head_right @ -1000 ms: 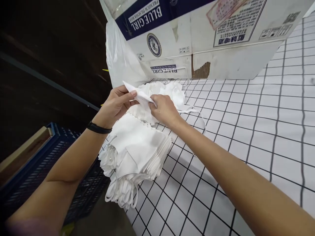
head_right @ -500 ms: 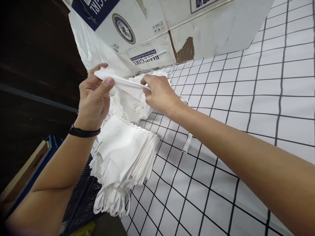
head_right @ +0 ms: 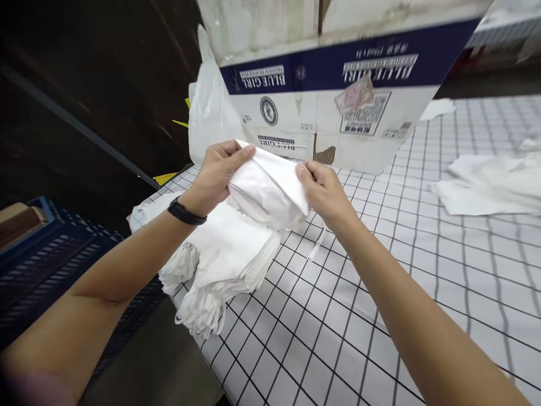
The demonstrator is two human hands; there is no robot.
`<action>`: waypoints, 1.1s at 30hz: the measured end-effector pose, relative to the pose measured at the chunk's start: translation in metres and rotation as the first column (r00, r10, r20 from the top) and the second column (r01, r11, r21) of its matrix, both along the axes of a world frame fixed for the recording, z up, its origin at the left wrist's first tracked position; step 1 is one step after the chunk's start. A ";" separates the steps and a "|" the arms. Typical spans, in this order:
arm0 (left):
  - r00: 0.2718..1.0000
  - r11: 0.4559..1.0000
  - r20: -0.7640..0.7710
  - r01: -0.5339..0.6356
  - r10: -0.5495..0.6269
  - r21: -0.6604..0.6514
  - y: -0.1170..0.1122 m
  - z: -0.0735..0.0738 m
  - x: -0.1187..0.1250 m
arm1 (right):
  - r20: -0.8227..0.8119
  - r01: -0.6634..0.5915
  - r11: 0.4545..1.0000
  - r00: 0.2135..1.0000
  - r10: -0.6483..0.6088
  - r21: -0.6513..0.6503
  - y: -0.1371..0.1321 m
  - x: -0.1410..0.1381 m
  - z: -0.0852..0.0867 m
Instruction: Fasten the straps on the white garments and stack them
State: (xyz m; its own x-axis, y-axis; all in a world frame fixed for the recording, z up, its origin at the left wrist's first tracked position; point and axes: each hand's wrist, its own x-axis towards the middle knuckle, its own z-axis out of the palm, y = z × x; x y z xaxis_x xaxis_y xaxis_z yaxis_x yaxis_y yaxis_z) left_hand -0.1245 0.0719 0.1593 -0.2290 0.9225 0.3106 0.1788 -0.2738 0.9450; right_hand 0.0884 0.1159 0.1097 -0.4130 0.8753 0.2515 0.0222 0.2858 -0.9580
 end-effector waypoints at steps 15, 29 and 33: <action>0.835 0.887 0.437 0.436 -0.334 -0.154 -0.080 0.045 0.055 | -0.058 0.122 0.969 0.989 -0.137 -0.217 -0.117 0.101 0.053; 0.689 0.668 0.137 0.724 -0.712 -0.171 -0.132 0.005 0.124 | 0.075 0.337 0.939 0.937 -0.341 0.064 -0.200 0.084 -0.021; 0.673 0.657 0.092 0.737 -0.733 -0.158 -0.139 0.018 0.126 | 0.141 0.500 0.859 0.847 -0.512 0.112 -0.202 0.093 -0.034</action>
State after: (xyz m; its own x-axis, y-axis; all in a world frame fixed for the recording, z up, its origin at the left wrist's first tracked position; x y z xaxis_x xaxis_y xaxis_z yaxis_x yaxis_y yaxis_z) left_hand 0.0012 -0.0672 0.1773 0.5430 0.8283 0.1382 -0.0291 -0.1459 0.9889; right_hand 0.1815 -0.0866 0.0753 0.0429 0.9569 0.2872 0.3324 0.2574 -0.9073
